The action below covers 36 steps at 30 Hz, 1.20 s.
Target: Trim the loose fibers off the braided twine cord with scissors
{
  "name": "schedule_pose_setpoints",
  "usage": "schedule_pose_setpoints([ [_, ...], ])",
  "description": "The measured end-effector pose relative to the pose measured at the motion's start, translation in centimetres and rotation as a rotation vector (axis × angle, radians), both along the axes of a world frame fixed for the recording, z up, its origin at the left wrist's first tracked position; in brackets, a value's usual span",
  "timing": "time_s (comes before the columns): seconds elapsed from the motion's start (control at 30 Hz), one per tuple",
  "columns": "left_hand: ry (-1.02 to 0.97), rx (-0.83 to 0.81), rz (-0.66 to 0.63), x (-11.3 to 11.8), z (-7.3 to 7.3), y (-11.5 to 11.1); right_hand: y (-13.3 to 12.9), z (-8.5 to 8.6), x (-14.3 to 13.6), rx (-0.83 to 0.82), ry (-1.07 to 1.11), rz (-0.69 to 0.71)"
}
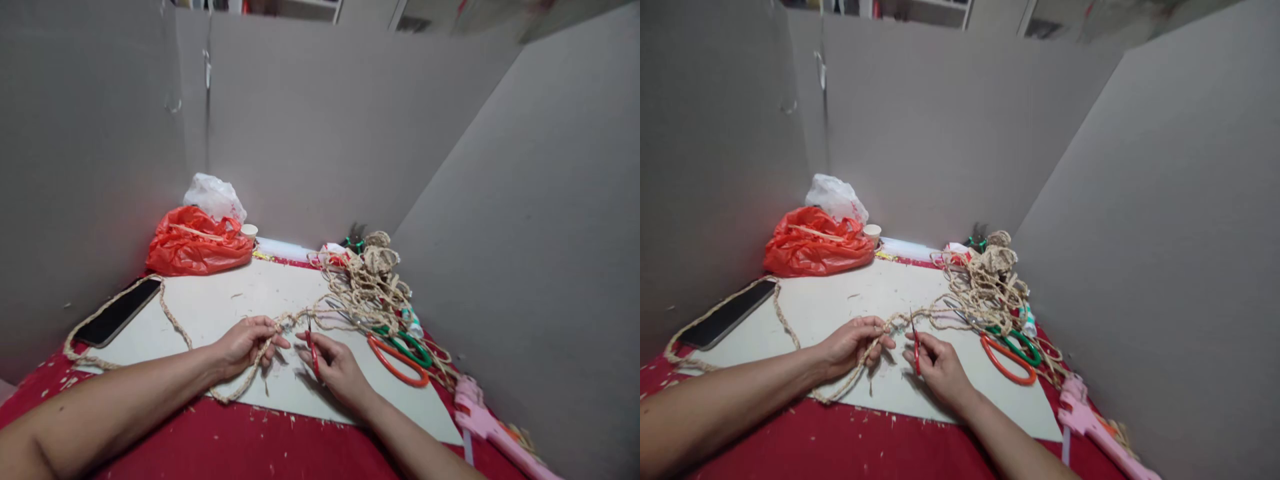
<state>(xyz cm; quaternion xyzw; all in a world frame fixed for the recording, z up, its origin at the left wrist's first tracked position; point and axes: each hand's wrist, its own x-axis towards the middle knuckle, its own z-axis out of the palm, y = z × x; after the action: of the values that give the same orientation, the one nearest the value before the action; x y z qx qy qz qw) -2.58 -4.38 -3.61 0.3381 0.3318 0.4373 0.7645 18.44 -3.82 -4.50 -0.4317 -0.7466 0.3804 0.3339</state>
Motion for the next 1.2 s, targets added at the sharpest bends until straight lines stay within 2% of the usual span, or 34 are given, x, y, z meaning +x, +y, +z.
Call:
schedule_pose_setpoints([
  [0.23, -0.06, -0.023, 0.04, 0.1, -0.5, 0.1, 0.2, -0.5, 0.0, -0.055, 0.049, 0.022],
  [0.5, -0.058, -0.043, 0.083, 0.3, 0.3, -0.2, -0.6, -0.1, 0.8, -0.127, 0.078, 0.056],
  [0.6, -0.035, -0.047, 0.069, 0.2, 0.5, -0.2, -1.5, 0.6, 1.1, -0.298, 0.144, 0.083],
  [0.73, -0.019, -0.068, 0.037, 0.1, 0.7, -0.1, -2.4, 1.6, 1.3, -0.575, 0.188, 0.302],
  [0.87, 0.007, -0.093, 0.026, 0.0, 1.0, -0.1, -2.6, 1.4, 1.4, -0.819, 0.347, 0.466],
  [1.03, 0.049, -0.042, -0.011, 0.2, 1.1, -0.3, -2.9, 0.8, 0.9, -1.06, 0.633, 0.455],
  [1.2, 0.102, -0.019, -0.038, 0.2, 0.9, -0.4, -3.1, 1.0, 0.5, -1.143, 0.734, 0.447],
])
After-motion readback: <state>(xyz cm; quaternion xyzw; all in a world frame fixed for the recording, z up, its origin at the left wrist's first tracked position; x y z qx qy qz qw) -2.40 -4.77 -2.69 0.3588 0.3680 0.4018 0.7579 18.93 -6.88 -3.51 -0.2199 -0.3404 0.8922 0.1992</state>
